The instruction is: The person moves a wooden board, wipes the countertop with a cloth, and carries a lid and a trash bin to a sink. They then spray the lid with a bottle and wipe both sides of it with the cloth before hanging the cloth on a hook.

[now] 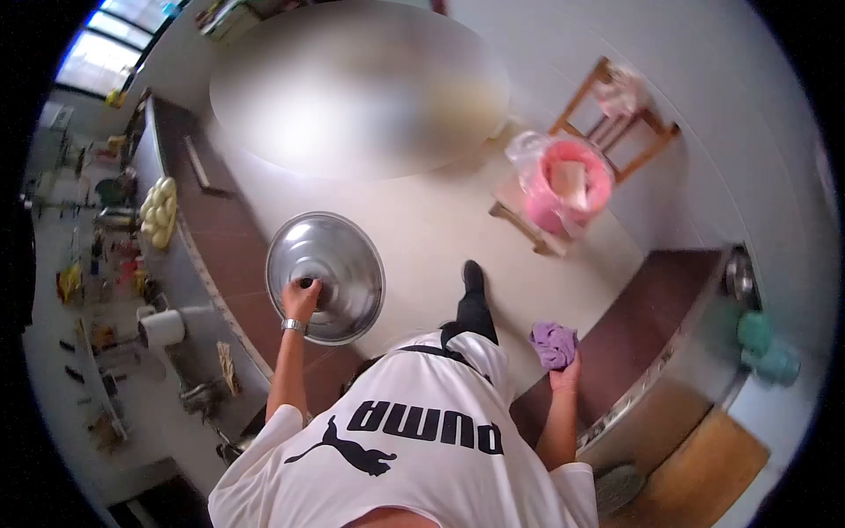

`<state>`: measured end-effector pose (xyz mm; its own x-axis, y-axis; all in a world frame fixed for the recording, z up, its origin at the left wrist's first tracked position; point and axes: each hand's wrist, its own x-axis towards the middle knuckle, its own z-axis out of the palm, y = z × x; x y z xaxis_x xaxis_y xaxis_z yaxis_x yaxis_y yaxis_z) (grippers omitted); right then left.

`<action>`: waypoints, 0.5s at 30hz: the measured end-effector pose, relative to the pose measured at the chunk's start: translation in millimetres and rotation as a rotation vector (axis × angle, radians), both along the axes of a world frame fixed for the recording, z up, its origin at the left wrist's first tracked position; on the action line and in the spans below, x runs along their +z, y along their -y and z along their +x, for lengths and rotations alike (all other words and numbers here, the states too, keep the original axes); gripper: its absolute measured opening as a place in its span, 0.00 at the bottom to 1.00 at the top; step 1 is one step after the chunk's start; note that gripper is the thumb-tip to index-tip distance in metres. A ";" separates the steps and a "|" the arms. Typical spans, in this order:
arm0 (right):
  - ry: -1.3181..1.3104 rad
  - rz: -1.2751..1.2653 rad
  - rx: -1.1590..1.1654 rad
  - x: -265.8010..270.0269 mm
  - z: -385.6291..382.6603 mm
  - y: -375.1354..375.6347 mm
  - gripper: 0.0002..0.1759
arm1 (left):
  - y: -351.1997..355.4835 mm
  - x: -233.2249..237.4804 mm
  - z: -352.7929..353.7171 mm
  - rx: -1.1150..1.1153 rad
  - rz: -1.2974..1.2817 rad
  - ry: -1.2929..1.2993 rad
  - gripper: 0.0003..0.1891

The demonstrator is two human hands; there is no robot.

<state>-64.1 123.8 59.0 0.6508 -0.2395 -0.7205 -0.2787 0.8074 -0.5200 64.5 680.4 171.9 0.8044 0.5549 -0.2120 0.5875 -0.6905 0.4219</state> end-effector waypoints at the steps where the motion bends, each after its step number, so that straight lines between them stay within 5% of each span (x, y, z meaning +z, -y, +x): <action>1: -0.004 0.015 0.041 -5.2 26.7 0.0 0.21 | -4.5 1.1 2.4 0.008 0.047 -0.009 0.21; 6: 0.063 0.114 0.300 -23.3 147.6 0.0 0.22 | -0.5 24.2 29.7 0.119 0.086 0.032 0.19; 15: 0.047 0.084 0.458 -20.9 243.1 -56.3 0.23 | -33.4 33.9 81.6 0.138 0.123 0.009 0.19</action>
